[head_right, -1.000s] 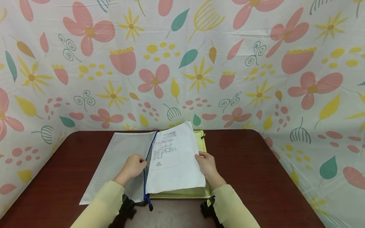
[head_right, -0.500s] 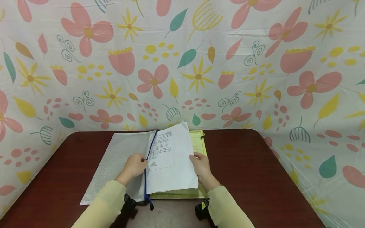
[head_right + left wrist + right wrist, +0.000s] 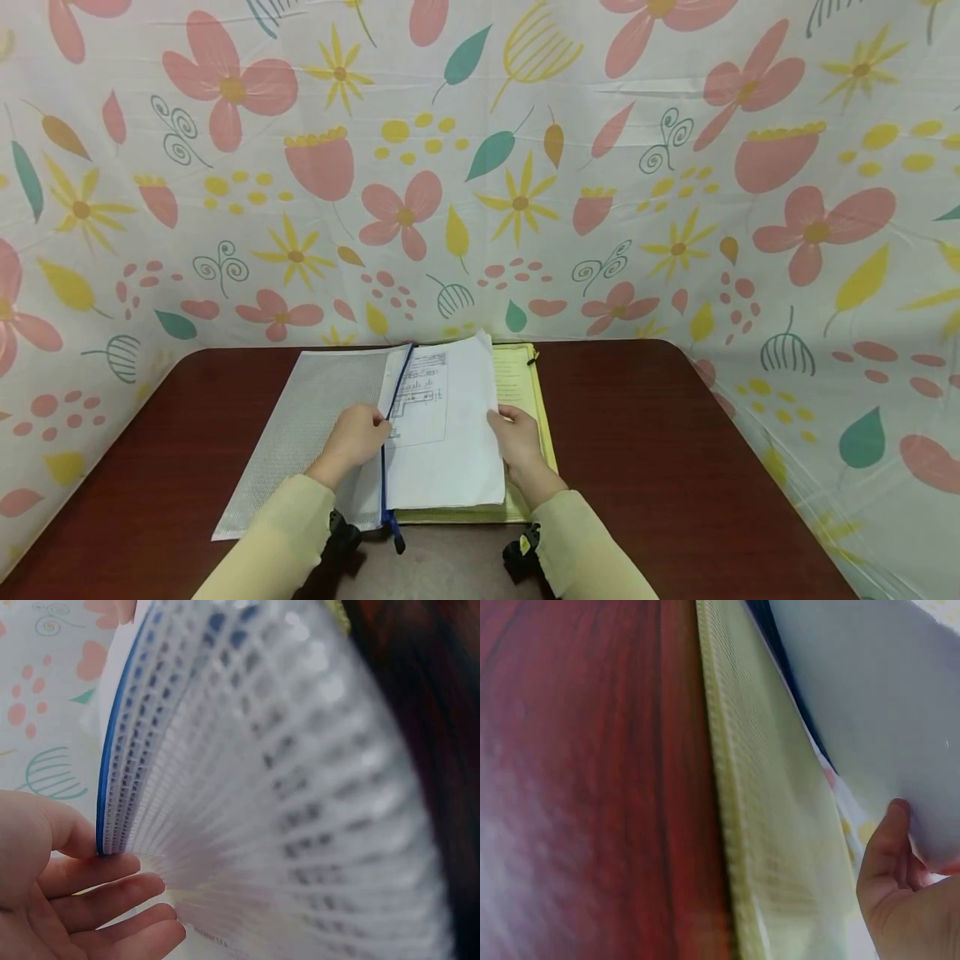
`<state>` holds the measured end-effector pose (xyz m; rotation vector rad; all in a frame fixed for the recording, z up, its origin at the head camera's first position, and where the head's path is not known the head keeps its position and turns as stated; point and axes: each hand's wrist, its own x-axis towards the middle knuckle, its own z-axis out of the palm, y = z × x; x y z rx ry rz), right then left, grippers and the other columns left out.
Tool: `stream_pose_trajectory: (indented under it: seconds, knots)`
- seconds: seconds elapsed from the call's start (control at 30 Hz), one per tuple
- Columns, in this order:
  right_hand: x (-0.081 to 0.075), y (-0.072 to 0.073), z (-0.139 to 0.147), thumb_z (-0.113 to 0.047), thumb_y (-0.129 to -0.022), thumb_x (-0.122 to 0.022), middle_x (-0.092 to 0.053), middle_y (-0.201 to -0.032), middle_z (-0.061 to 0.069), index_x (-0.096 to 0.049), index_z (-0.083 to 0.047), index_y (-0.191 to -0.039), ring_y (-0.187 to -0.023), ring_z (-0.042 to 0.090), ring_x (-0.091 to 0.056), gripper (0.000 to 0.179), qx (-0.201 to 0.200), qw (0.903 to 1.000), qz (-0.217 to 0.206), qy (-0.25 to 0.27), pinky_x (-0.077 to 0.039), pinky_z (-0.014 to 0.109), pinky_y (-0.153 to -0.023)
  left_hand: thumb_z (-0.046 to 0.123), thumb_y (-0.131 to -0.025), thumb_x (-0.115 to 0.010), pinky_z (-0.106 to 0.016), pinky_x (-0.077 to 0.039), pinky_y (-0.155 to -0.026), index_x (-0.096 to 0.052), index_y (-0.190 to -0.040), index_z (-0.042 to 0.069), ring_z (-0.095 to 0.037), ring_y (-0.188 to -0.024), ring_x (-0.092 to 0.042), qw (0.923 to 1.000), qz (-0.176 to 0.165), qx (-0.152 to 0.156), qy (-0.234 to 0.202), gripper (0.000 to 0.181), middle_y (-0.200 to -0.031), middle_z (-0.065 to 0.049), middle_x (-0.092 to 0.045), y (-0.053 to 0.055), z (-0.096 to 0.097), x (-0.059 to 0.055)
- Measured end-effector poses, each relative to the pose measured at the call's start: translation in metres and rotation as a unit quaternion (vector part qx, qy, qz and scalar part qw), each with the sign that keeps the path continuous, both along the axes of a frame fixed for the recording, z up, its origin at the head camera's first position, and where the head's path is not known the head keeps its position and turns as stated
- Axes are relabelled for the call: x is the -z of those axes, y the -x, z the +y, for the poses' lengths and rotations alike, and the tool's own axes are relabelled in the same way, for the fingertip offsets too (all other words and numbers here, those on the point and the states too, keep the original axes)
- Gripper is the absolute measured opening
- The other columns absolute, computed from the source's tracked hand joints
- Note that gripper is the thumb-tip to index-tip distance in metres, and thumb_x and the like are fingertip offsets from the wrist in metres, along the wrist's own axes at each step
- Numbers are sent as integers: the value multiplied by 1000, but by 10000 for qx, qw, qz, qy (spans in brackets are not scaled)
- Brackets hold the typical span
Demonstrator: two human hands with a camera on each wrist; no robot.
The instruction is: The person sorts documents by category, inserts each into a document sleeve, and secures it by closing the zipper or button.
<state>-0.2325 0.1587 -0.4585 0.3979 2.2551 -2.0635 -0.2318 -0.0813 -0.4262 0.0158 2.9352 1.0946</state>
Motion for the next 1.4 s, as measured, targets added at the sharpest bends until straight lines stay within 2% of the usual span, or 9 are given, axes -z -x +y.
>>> stream_pose_trajectory:
  seconds: [0.03, 0.13, 0.23, 0.27, 0.47, 0.73, 0.97, 1.2, 1.4]
  knots:
    - [-1, 0, 2, -22, -96, -52, -54, -125, 25, -48, 3, -132, -73, 10, -58, 44, -31, 10000, -23, -83, -52, 30, -65, 11, -88, -52, -22, -25, -41, -43, -52, 14, -10, -44, -33, 10000, -4, -5, 4, 37, -49, 4, -36, 0, 0, 0]
    - [-3, -1, 7, -22, -97, -51, -53, -126, 24, -51, 3, -131, -67, 6, -53, 43, -125, 9990, -52, -432, -50, 27, -64, 11, -88, -52, -22, -24, -40, -43, -52, 14, -10, -44, -32, 10000, -56, -35, 8, 37, -49, 4, -36, 0, 0, 1]
    - [-5, 0, 10, -19, -95, -53, -58, -117, 22, -55, 3, -127, -63, 8, -54, 39, -82, 9982, -112, -582, -51, 27, -61, 11, -88, -52, -22, -24, -39, -44, -52, 14, -9, -44, -32, 10000, -61, -64, 28, 36, -49, 5, -35, 1, 0, 2]
    - [-5, 0, 10, -17, -94, -54, -59, -113, 22, -56, 4, -126, -67, 9, -58, 38, -70, 9981, -100, -600, -52, 28, -62, 11, -88, -52, -21, -24, -39, -45, -53, 14, -9, -44, -32, 9999, -62, -76, 29, 36, -49, 5, -36, 1, 0, 2]
    - [-6, 0, 9, -13, -93, -56, -64, -93, 14, -58, 5, -122, -63, 13, -61, 34, -70, 9987, -30, -494, -53, 29, -57, 11, -88, -54, -23, -25, -40, -50, -55, 11, -10, -44, -33, 9999, 9, -104, 69, 33, -50, 4, -38, 1, 0, 2]
    - [-4, 0, 2, -12, -94, -55, -60, -82, 8, -57, 3, -124, -60, 12, -56, 34, -233, 9992, 12, -340, -51, 28, -57, 12, -90, -54, -23, -27, -42, -45, -54, 13, -11, -44, -34, 9998, 11, -28, 172, 37, -49, 3, -38, 1, 1, 2]
    - [-7, 1, -6, -10, -94, -55, -58, -80, 8, -58, 4, -123, -61, 13, -55, 33, -330, 9989, 110, -311, -50, 28, -57, 9, -88, -52, -22, -24, -40, -33, -51, 16, -10, -42, -28, 9999, 74, 36, 114, 42, -46, 5, -31, 0, 2, 2]
    - [-9, 1, -6, -9, -94, -54, -60, -86, 10, -59, 5, -121, -64, 13, -58, 31, -432, 9979, 168, -461, -51, 28, -59, 9, -89, -50, -22, -24, -41, -34, -52, 16, -10, -43, -29, 10000, -23, -6, 92, 41, -48, 5, -31, 0, 0, 4]
    - [-12, 1, -2, -10, -94, -55, -61, -87, 11, -59, 5, -120, -64, 14, -58, 30, -521, 9967, 181, -593, -53, 30, -60, 9, -89, -50, -23, -25, -41, -34, -52, 16, -10, -43, -30, 9999, 72, 10, 137, 40, -48, 4, -32, -1, 0, 5]
